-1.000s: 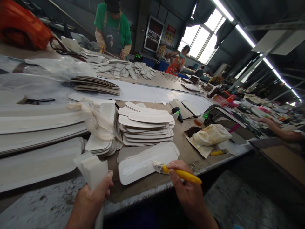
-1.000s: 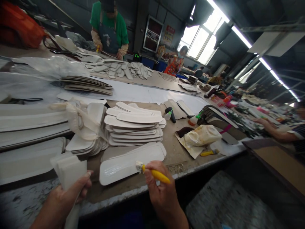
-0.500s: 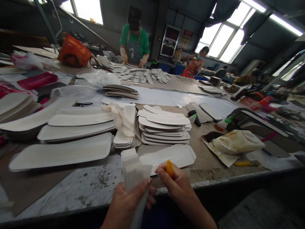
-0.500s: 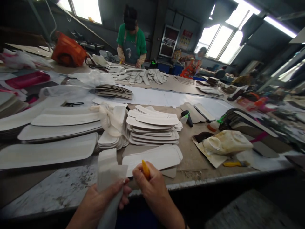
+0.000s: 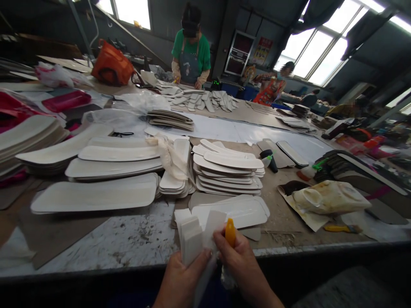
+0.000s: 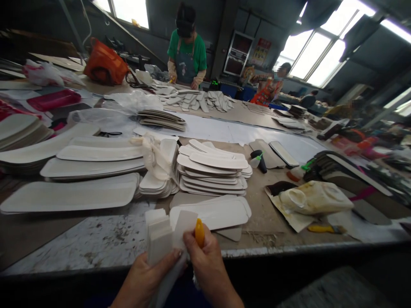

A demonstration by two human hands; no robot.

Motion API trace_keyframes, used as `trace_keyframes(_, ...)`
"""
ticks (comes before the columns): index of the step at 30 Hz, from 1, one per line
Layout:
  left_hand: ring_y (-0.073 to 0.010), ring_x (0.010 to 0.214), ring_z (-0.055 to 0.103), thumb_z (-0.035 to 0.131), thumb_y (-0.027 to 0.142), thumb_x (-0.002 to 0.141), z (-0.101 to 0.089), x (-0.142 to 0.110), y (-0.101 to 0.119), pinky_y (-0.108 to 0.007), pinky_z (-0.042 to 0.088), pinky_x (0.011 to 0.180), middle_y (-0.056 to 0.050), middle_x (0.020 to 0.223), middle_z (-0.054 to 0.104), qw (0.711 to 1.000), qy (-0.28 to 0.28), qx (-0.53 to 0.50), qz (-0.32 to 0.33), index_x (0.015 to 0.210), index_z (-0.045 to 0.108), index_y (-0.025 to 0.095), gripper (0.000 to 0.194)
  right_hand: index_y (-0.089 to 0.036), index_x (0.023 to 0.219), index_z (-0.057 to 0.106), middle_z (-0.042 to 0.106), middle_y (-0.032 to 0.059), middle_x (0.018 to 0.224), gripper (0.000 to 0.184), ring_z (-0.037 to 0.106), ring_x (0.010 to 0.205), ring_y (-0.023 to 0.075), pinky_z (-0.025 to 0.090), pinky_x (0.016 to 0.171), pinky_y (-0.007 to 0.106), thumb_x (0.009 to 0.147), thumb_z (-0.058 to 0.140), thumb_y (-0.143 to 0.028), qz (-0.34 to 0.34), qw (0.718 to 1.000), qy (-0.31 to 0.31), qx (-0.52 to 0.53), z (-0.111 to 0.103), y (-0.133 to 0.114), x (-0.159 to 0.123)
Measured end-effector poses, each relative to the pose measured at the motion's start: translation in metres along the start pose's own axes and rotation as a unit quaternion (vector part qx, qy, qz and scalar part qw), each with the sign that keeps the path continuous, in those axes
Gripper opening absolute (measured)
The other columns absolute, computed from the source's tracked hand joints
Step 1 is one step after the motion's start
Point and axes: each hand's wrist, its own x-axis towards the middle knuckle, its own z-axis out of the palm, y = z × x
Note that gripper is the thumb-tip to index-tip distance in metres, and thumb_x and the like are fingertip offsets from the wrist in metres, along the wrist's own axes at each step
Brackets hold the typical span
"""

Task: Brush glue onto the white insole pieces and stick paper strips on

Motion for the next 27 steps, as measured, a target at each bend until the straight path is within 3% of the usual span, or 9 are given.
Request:
trace_keyframes(2,-0.0186,0.055,0.059,0.075,0.055,0.058,-0.003,0.002,-0.003,-0.028,0.046,0.055,-0.008,0.058,0.068,1.000,0.002,0.028,0.003,0.064,0.071,0.013,0.042,-0.019,0.075,0.051,0.045,-0.0039,0.062,0.043,0.041,0.054,0.0107,0.038,0.052,0.024,0.071,0.063,-0.060,0.007,1.000,0.028,0.003,-0.012,-0.003,0.001)
trace_keyframes(5,-0.0159,0.049,0.053,0.068,0.053,0.066,-0.015,0.010,0.004,-0.028,0.044,0.054,-0.003,0.048,0.060,0.994,0.064,0.072,0.044,0.060,0.067,0.015,0.039,-0.019,0.073,0.050,0.043,-0.0042,0.062,0.043,0.040,0.056,0.0111,0.036,0.052,0.023,0.069,0.065,-0.059,0.012,0.998,0.035,-0.042,-0.038,-0.019,0.011)
trace_keyframes(7,-0.0160,0.050,0.052,0.067,0.051,0.067,-0.023,0.020,0.014,-0.028,0.044,0.055,0.001,0.046,0.056,0.986,0.108,0.099,0.076,0.067,0.065,0.016,0.035,-0.019,0.070,0.050,0.041,-0.0047,0.061,0.038,0.037,0.056,0.0110,0.034,0.053,0.023,0.072,0.063,-0.055,0.009,0.993,-0.022,-0.117,-0.051,-0.032,0.022)
trace_keyframes(9,-0.0168,0.051,0.052,0.063,0.051,0.069,-0.027,0.029,0.026,-0.029,0.044,0.056,0.002,0.047,0.055,0.980,0.101,0.148,0.082,0.073,0.064,0.015,0.036,-0.018,0.067,0.050,0.041,-0.0046,0.061,0.032,0.036,0.057,0.0110,0.033,0.054,0.023,0.078,0.057,-0.048,-0.005,0.972,-0.100,-0.212,-0.056,-0.040,0.035)
trace_keyframes(13,-0.0162,0.048,0.051,0.062,0.049,0.066,-0.023,0.043,0.040,-0.028,0.040,0.051,0.003,0.048,0.055,0.974,0.074,0.208,0.046,0.079,0.063,0.015,0.036,-0.019,0.063,0.046,0.041,-0.0049,0.060,0.025,0.036,0.056,0.0104,0.029,0.053,0.023,0.083,0.049,-0.034,-0.019,0.905,-0.222,-0.362,-0.045,-0.047,0.061)
trace_keyframes(16,-0.0157,0.046,0.049,0.064,0.044,0.060,-0.020,0.051,0.040,-0.027,0.038,0.048,0.004,0.046,0.053,0.975,0.067,0.210,0.027,0.075,0.061,0.017,0.031,-0.018,0.063,0.048,0.044,-0.0055,0.059,0.022,0.039,0.055,0.0099,0.028,0.053,0.023,0.082,0.051,-0.029,-0.014,0.864,-0.272,-0.423,-0.033,-0.050,0.077)
trace_keyframes(21,-0.0146,0.047,0.048,0.064,0.041,0.059,-0.022,0.062,0.030,-0.026,0.037,0.048,0.004,0.047,0.052,0.978,0.055,0.199,0.007,0.074,0.060,0.017,0.029,-0.017,0.067,0.056,0.045,-0.0049,0.056,0.018,0.039,0.052,0.0098,0.025,0.050,0.023,0.080,0.056,-0.029,0.012,0.807,-0.287,-0.516,-0.022,-0.055,0.094)
trace_keyframes(27,-0.0144,0.046,0.046,0.061,0.042,0.056,-0.020,0.061,0.038,-0.027,0.035,0.047,0.004,0.045,0.051,0.978,0.053,0.200,-0.015,0.072,0.060,0.016,0.030,-0.018,0.078,0.066,0.062,0.0020,0.067,0.019,0.049,0.058,0.0135,0.027,0.051,0.024,0.081,0.056,-0.034,-0.009,0.755,-0.283,-0.592,-0.019,-0.046,0.103)
